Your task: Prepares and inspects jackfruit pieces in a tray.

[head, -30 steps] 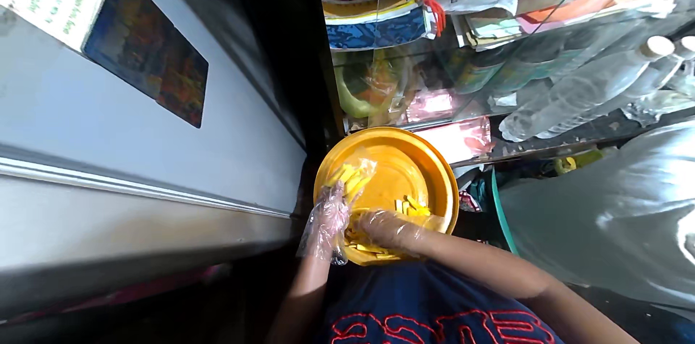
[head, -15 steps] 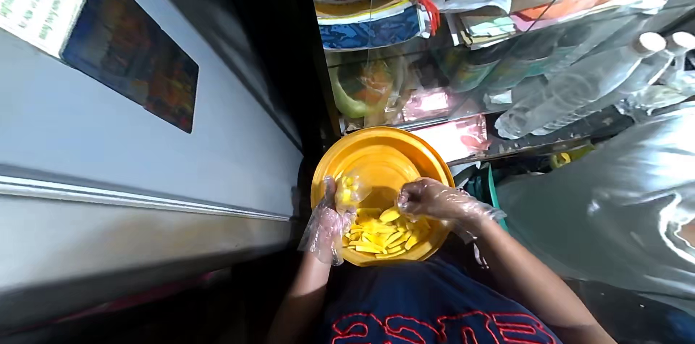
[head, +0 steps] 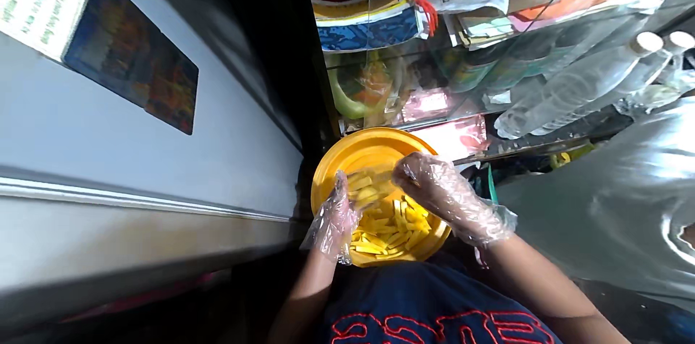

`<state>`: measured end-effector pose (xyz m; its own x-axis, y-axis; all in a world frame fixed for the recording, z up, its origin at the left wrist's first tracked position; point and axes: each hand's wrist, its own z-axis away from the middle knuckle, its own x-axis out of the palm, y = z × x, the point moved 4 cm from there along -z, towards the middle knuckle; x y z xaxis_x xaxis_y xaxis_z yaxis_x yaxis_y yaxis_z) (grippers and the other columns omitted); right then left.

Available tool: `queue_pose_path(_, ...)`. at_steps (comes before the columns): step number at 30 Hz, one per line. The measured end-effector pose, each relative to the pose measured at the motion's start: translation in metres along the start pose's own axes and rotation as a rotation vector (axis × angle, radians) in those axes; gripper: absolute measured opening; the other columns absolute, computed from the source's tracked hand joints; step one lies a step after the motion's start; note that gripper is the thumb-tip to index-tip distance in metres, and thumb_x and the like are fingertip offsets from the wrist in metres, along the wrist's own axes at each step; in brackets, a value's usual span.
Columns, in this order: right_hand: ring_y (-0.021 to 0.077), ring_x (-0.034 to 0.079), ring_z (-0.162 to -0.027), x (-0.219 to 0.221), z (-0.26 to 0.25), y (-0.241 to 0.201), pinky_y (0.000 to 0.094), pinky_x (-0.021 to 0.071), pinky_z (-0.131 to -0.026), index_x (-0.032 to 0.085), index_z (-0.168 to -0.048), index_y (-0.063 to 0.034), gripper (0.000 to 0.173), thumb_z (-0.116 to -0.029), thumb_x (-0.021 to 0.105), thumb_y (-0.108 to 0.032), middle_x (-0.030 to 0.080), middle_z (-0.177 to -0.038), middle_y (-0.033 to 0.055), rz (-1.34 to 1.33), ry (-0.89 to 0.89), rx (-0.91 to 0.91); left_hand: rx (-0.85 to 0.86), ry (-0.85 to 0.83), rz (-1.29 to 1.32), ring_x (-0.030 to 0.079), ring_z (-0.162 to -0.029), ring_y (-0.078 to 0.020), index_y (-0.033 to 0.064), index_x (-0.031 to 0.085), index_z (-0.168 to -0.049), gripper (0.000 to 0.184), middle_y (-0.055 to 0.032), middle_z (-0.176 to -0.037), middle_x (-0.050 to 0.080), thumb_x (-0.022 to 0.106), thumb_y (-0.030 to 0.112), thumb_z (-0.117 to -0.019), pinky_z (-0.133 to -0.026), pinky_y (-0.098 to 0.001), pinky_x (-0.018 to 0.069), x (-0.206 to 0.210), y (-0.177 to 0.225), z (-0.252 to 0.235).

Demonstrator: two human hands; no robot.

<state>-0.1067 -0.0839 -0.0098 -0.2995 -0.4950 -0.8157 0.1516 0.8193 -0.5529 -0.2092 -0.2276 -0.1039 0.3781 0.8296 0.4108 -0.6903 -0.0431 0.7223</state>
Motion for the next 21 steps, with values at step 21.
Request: queue_pose_path(21,0.0212,0.070,-0.089,0.023,-0.004,0.019,0.0467,0.0560,-0.082,0.078,-0.094,-0.0099,0.008,-0.0938,0.071,-0.015,0.074,-0.093,0.0071,-0.214,-0.195,0.135,0.069,-0.266,-0.102,0.068,-0.100,-0.0163,0.0037,0.053,-0.136,0.031,-0.0095,-0.115,0.067,0.048,0.011,-0.1061,-0.088,-0.0356,0.0592,0.004,-0.013,-0.002)
